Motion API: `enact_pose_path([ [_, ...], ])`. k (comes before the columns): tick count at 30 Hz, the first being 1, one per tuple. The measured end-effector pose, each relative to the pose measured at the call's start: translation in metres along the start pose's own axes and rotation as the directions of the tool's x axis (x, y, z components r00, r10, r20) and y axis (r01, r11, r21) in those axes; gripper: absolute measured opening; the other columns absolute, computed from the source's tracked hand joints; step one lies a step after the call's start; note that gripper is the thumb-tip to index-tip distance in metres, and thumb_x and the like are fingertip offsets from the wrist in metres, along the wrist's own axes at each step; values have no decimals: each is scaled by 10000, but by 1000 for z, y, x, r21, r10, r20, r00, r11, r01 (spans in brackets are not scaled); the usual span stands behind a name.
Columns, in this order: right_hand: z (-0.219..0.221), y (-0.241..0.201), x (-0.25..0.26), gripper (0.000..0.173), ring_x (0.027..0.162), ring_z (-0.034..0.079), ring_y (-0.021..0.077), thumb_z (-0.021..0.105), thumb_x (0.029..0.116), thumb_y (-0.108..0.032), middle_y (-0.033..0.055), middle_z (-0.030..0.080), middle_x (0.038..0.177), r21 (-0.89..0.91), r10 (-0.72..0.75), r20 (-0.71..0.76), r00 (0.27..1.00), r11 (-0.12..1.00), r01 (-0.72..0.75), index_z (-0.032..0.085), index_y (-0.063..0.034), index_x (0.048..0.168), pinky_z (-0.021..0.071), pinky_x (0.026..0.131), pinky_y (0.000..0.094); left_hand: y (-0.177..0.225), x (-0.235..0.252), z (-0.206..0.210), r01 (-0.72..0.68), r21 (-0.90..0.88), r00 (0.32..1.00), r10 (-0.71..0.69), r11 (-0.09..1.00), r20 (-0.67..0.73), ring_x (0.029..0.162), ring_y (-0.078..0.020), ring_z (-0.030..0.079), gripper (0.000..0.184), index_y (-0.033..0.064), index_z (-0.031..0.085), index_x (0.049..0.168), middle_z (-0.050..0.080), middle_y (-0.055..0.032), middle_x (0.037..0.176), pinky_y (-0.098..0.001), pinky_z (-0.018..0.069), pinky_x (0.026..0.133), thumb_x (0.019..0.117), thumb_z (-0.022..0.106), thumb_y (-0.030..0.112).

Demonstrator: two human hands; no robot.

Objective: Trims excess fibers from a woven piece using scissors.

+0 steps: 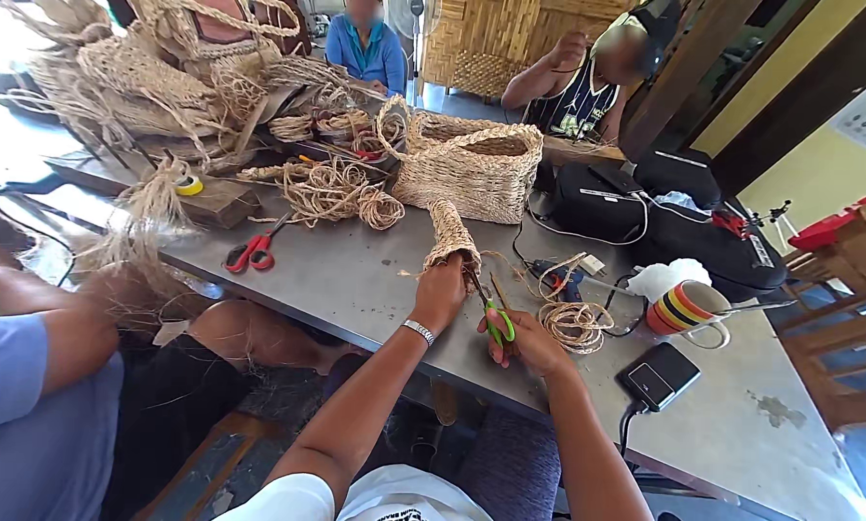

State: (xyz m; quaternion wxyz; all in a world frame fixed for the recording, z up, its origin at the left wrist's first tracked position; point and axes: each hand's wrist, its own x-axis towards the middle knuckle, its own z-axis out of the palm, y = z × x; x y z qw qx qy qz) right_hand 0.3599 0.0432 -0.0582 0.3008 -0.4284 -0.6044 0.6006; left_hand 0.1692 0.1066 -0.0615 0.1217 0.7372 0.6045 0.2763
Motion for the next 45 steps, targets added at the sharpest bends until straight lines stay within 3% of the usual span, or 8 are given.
enact_pose_path([
  [4, -5, 4, -6, 475, 529, 618, 82, 366, 1098, -412, -32, 608, 616, 49, -12, 26, 1000, 999, 11, 651, -33, 1083, 552, 525, 248, 2, 1, 0, 8, 11, 999, -9, 1000, 45, 1039, -433, 669, 319, 9, 574, 1293, 676, -247, 1075, -602, 538, 861, 1066, 467, 205],
  [10, -3, 4, -7, 453, 526, 621, 85, 388, 1102, -391, -23, 612, 611, 73, -8, -6, 1000, 997, 8, 651, -23, 1079, 552, 525, 244, 2, 5, 7, 5, 21, 1000, -5, 1000, -19, 994, -429, 682, 273, 62, 653, 1232, 692, -228, 1053, -609, 544, 790, 1003, 567, 185],
  [16, -1, 7, -7, 461, 511, 611, 86, 370, 1113, -376, -16, 600, 600, 101, -30, -56, 998, 994, 36, 653, -15, 1064, 542, 502, 241, -2, 6, 9, 24, -85, 999, -26, 996, -26, 982, -425, 688, 375, 29, 533, 1347, 691, -232, 1035, -611, 541, 795, 1054, 445, 246],
  [22, -4, 10, -7, 470, 518, 613, 85, 366, 1108, -391, -15, 604, 608, 117, -30, -39, 999, 993, 35, 650, -20, 1061, 542, 508, 239, -4, 5, 11, -16, -87, 1000, 15, 996, -17, 973, -406, 689, 487, 21, 546, 1294, 684, -215, 1006, -596, 544, 783, 1112, 303, 402],
  [27, 0, 4, -2, 415, 532, 614, 88, 448, 1092, -392, -21, 604, 622, 17, -7, -41, 999, 1000, 7, 644, -29, 1057, 549, 533, 246, 1, 2, 14, -17, -20, 999, 16, 1000, -47, 934, -424, 691, 356, 40, 556, 1255, 679, -220, 975, -588, 551, 733, 1107, 344, 286],
  [33, 6, -12, 17, 431, 545, 634, 103, 440, 1108, -383, -1, 613, 624, -44, 75, -118, 990, 996, -80, 635, 0, 1069, 572, 563, 258, 4, 1, 17, -3, -38, 997, 0, 999, -75, 970, -442, 688, 372, 20, 570, 1297, 683, -245, 1042, -607, 549, 761, 1096, 367, 258],
  [39, 9, -1, 39, 489, 589, 650, 135, 342, 1120, -418, 17, 616, 655, 19, 30, -115, 993, 999, -28, 609, -11, 1075, 585, 604, 288, 9, 1, 11, 56, -53, 998, -55, 997, 26, 1024, -422, 672, 355, 62, 587, 1269, 669, -229, 1112, -603, 541, 821, 1106, 360, 281],
  [45, 7, 6, 41, 447, 548, 564, 83, 397, 1107, -411, -25, 550, 635, -4, -32, -151, 988, 999, 32, 623, -30, 1047, 510, 545, 237, 8, 2, 11, 68, -82, 998, -67, 994, 16, 988, -415, 681, 344, 61, 584, 1248, 677, -221, 1065, -594, 544, 802, 1108, 349, 270],
])
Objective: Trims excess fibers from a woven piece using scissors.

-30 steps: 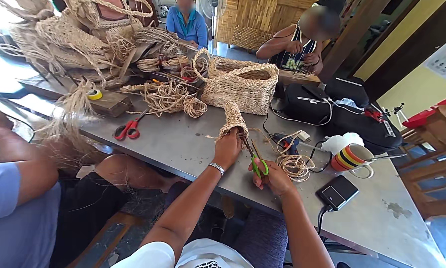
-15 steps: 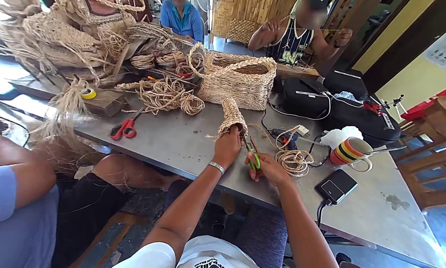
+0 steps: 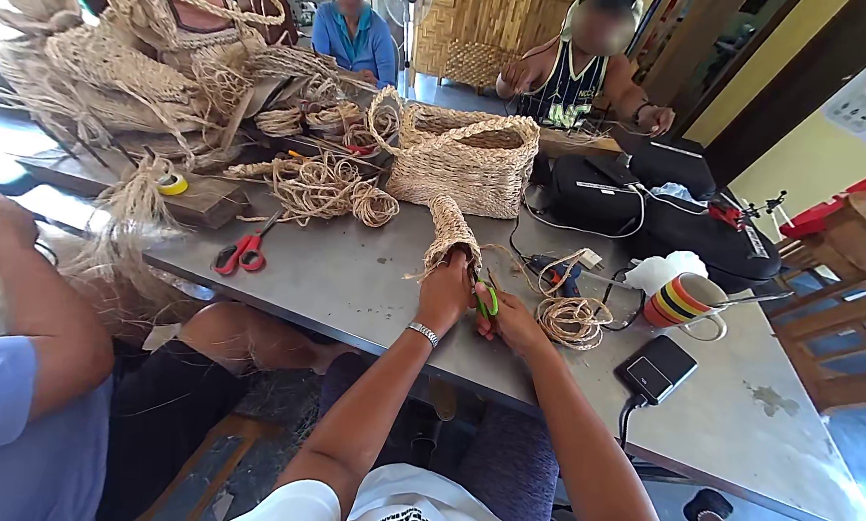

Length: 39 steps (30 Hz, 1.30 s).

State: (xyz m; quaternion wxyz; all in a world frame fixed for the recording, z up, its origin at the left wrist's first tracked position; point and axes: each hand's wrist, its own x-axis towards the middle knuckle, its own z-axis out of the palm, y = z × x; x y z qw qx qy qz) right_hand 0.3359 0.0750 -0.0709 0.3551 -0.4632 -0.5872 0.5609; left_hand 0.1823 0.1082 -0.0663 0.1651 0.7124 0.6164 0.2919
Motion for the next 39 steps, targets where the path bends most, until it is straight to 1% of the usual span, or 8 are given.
enact_pose_path([
  [9, -3, 1, -1, 297, 528, 536, 64, 535, 1081, -298, -23, 539, 634, -72, 9, -54, 998, 997, -13, 649, -24, 1064, 486, 522, 216, -6, -7, 5, -50, -89, 998, 46, 995, -52, 986, -409, 680, 319, 15, 581, 1246, 674, -231, 1008, -580, 547, 833, 1095, 382, 213],
  [13, -14, -3, -11, 412, 569, 621, 105, 415, 1111, -361, 0, 612, 656, 13, 45, 68, 997, 999, -46, 632, -10, 1099, 554, 570, 257, -12, -22, -2, -96, -146, 995, 94, 985, -18, 989, -375, 671, 300, 0, 595, 1177, 657, -218, 1036, -539, 547, 875, 1095, 415, 226],
  [19, -20, -4, -21, 470, 555, 628, 103, 347, 1117, -382, -3, 619, 644, 47, 43, 75, 996, 998, -46, 630, -7, 1108, 562, 561, 255, -15, -37, -25, -128, -41, 972, 134, 991, 192, 1334, -258, 556, 276, 10, 697, 1126, 547, -123, 1482, -453, 464, 1093, 1030, 512, 191],
  [23, -17, -5, -23, 461, 556, 631, 108, 377, 1108, -396, -1, 620, 639, 37, 36, 80, 996, 999, -39, 633, -12, 1098, 563, 559, 258, -1, -32, -27, -87, 38, 987, 81, 995, 138, 1005, -358, 677, 325, 67, 536, 1302, 621, -191, 1227, -529, 558, 819, 1050, 499, 270],
  [25, -15, -5, -24, 453, 547, 628, 102, 397, 1103, -395, -7, 623, 635, 23, 32, 74, 997, 999, -33, 637, -11, 1096, 560, 552, 255, 5, -25, -19, -103, 103, 994, 98, 989, 52, 912, -380, 695, 357, 74, 490, 1358, 593, -205, 1280, -533, 576, 727, 1058, 500, 267],
  [28, -14, -4, -25, 447, 540, 629, 102, 409, 1105, -392, -7, 626, 634, 18, 29, 63, 998, 999, -30, 637, -8, 1095, 563, 547, 258, 12, -10, -9, -100, 183, 994, 92, 978, 54, 1025, -402, 685, 479, 84, 404, 1508, 584, -215, 1358, -565, 568, 798, 1064, 497, 239],
  [33, -16, -2, -25, 458, 536, 624, 105, 404, 1107, -393, -1, 615, 628, 30, 22, 46, 999, 999, -24, 635, 2, 1100, 563, 544, 256, 12, 3, -1, -76, 207, 996, 66, 975, 57, 1009, -423, 685, 468, 36, 400, 1476, 647, -239, 1196, -577, 565, 788, 1069, 485, 252],
  [39, -20, -2, -26, 470, 541, 631, 104, 386, 1109, -400, 2, 625, 631, 55, 38, 72, 997, 998, -42, 643, -6, 1093, 562, 540, 252, 6, 5, 1, -71, 249, 995, 52, 966, 82, 1029, -417, 673, 424, 21, 471, 1440, 535, -237, 1393, -556, 576, 775, 1042, 514, 163],
])
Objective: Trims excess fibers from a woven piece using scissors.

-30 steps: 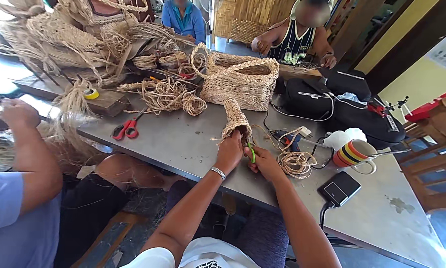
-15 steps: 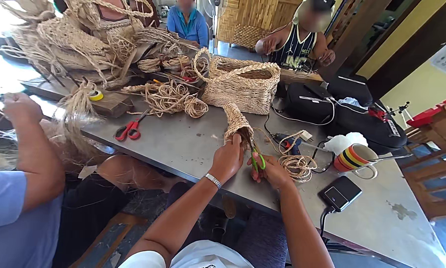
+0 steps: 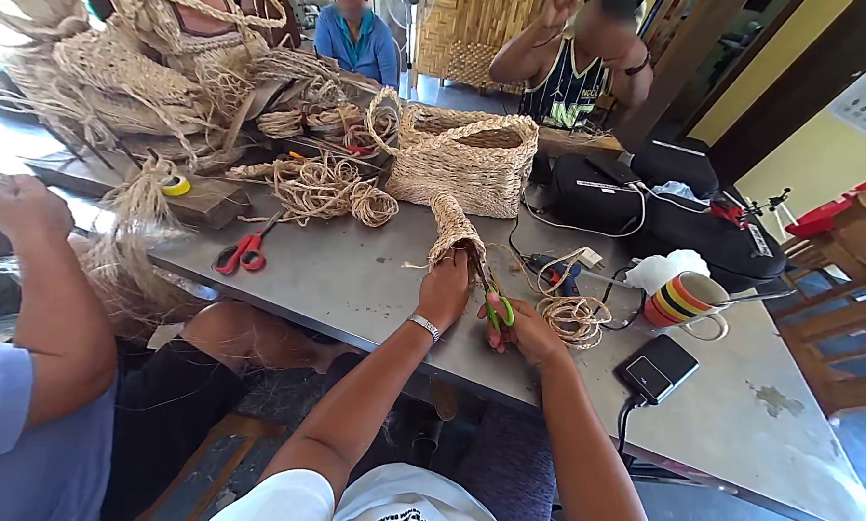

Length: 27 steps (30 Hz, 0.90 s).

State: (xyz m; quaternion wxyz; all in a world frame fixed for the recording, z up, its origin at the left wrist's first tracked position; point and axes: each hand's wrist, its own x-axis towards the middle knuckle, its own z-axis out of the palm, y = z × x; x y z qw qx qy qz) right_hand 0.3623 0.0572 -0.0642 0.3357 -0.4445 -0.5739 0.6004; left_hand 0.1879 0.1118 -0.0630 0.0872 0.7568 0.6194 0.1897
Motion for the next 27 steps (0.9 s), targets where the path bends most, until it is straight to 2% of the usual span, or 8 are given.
enact_pose_path([
  [2, -1, 1, 0, 469, 541, 631, 101, 387, 1109, -399, 1, 626, 632, 9, 2, -1, 1000, 1000, -2, 647, -9, 1092, 561, 541, 250, -1, 0, -1, -10, 4, 1000, 10, 1000, 11, 1021, -412, 673, 403, 34, 515, 1424, 515, -222, 1427, -556, 579, 776, 1034, 519, 140],
  [5, -2, 0, -1, 470, 540, 629, 101, 376, 1112, -394, -2, 621, 630, 14, 7, 5, 1000, 1000, -8, 646, -9, 1086, 561, 539, 251, -4, 1, -1, -21, -9, 1000, 21, 1000, -8, 1024, -401, 677, 351, 47, 541, 1382, 534, -207, 1411, -554, 579, 781, 1064, 480, 183],
  [9, -4, -3, -3, 500, 537, 619, 83, 308, 1112, -413, -25, 611, 621, 10, 18, 66, 998, 1000, -19, 634, -36, 1072, 553, 542, 242, -11, 1, 1, -34, -67, 997, 30, 997, -70, 1007, -419, 681, 323, 45, 561, 1325, 616, -222, 1265, -577, 567, 783, 1083, 472, 241],
  [13, -7, -2, -4, 513, 523, 614, 80, 327, 1102, -441, -27, 607, 609, 2, 44, 111, 993, 999, -44, 648, -44, 1046, 542, 518, 237, -14, 1, 5, -32, -88, 994, 22, 996, -108, 1005, -413, 683, 317, 47, 553, 1324, 595, -222, 1301, -569, 574, 778, 1077, 476, 230],
  [15, -6, -1, -3, 509, 519, 611, 80, 331, 1106, -436, -29, 600, 604, 4, 45, 99, 994, 999, -46, 650, -45, 1045, 538, 514, 232, -14, 1, 6, -16, -87, 995, 8, 996, -101, 989, -410, 686, 320, 43, 539, 1322, 590, -226, 1304, -559, 577, 772, 1081, 464, 238],
  [20, 0, 0, 0, 468, 526, 613, 83, 369, 1107, -416, -23, 602, 611, 5, 30, 71, 997, 1000, -31, 636, -36, 1054, 542, 526, 236, -13, -1, 10, 4, -120, 992, -19, 993, -125, 957, -408, 687, 334, 33, 548, 1271, 621, -229, 1198, -553, 571, 760, 1099, 416, 287],
  [23, 4, 0, 4, 459, 533, 610, 86, 396, 1106, -416, -17, 598, 620, -4, 37, 30, 999, 999, -37, 636, -27, 1066, 539, 531, 235, -9, -4, 14, 7, -108, 990, -22, 994, -139, 952, -403, 690, 333, 29, 552, 1263, 619, -228, 1209, -548, 574, 752, 1097, 426, 288],
  [27, 6, -4, 12, 510, 554, 630, 104, 372, 1110, -454, -1, 611, 632, -22, 73, -7, 997, 997, -73, 631, -17, 1068, 554, 556, 245, 2, -9, 19, -15, -56, 990, 6, 998, -142, 950, -393, 701, 334, 14, 563, 1273, 612, -225, 1265, -538, 582, 731, 1090, 439, 265],
])
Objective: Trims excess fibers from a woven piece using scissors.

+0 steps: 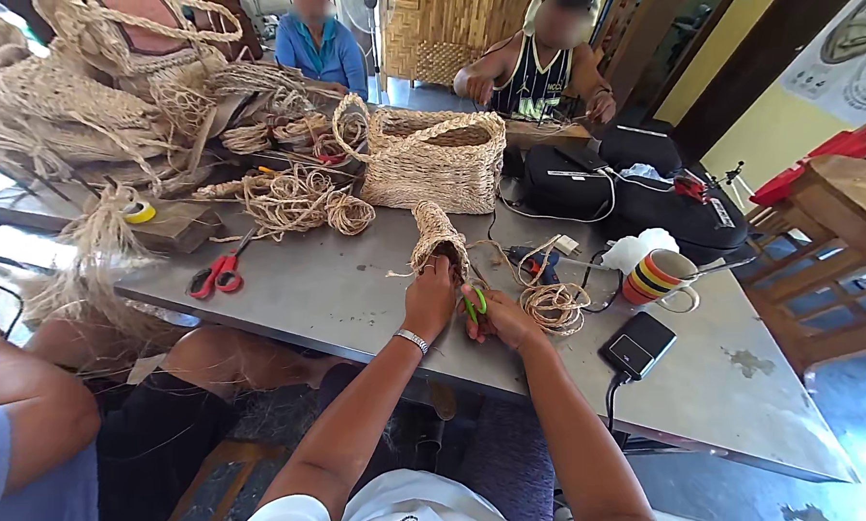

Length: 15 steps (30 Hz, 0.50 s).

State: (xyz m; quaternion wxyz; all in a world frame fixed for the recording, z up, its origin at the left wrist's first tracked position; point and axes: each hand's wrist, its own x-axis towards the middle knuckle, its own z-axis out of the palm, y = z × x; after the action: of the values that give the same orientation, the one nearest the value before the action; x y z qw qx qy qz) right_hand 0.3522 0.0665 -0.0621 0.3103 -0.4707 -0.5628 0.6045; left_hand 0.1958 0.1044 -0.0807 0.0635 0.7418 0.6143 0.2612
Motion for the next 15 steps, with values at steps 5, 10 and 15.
enact_pose_path([
  [5, 5, -7, 7, 542, 576, 638, 132, 381, 1100, -499, 27, 608, 654, 15, 73, -45, 996, 997, -73, 614, -12, 1051, 563, 581, 264, 4, -1, -3, 13, -7, 999, -12, 1000, 50, 949, -388, 695, 285, 34, 555, 1265, 613, -212, 1242, -537, 579, 737, 1064, 495, 227],
  [10, 7, -2, 7, 488, 524, 567, 94, 440, 1094, -461, -3, 547, 616, -32, 32, -103, 994, 999, -35, 635, -19, 1023, 509, 531, 238, 0, 0, -4, 23, -58, 999, -20, 998, 45, 979, -390, 692, 287, 42, 571, 1263, 612, -202, 1281, -552, 574, 771, 1081, 453, 231],
  [15, 11, 2, 8, 355, 509, 513, 57, 584, 1056, -370, -18, 528, 629, -138, -5, -171, 985, 990, -19, 655, -24, 1017, 454, 507, 205, -7, -2, 2, -38, -84, 999, 35, 996, -37, 988, -387, 690, 260, 19, 589, 1205, 607, -211, 1264, -542, 580, 770, 1077, 459, 204],
])
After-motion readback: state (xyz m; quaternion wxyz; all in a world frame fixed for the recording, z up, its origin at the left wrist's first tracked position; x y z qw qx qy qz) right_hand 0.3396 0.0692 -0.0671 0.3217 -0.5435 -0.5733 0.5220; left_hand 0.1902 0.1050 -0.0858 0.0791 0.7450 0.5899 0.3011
